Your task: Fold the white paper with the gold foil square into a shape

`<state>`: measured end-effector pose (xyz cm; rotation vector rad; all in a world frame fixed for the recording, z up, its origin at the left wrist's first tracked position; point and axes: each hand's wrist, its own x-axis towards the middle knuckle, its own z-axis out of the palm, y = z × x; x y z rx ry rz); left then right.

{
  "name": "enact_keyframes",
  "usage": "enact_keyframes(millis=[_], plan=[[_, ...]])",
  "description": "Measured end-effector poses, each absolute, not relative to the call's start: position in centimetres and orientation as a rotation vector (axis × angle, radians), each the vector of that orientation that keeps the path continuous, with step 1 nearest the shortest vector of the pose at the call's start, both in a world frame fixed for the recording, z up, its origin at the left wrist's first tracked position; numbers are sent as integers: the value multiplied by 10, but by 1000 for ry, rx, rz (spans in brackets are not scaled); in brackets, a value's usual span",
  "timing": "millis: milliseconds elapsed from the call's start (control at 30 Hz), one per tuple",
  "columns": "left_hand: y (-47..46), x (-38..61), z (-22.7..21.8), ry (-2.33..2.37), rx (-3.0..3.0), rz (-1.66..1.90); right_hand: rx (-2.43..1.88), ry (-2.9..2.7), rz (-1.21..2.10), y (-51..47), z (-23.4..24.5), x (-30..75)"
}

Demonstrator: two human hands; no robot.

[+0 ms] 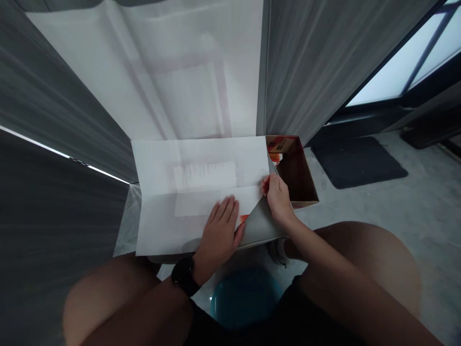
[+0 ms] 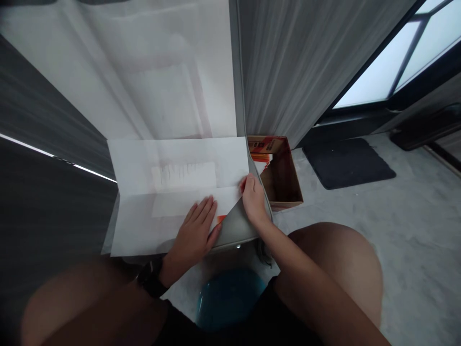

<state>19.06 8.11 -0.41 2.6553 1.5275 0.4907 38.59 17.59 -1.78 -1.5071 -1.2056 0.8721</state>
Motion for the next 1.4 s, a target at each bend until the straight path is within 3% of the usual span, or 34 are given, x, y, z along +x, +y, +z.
enact_keyframes(millis=[233, 467, 600, 800, 1200, 1400], plan=[[79, 196, -1, 1577, 2630, 422, -1602, -1263, 644, 166, -10, 372], [81, 212, 11, 1655, 2560, 487, -1558, -1319, 716, 166, -14, 371], [82, 230, 14, 1477, 2641, 593, -1545, -1294, 718, 170, -14, 368], [65, 242, -1, 1465, 2702, 395, -1530, -1303, 831, 180, -16, 376], [-22, 163, -6, 1488, 2901, 62, -1561, -1398, 789, 178, -12, 375], [-27, 171, -4, 1535, 2806, 168, -1344, -1729, 563, 150, -8, 384]])
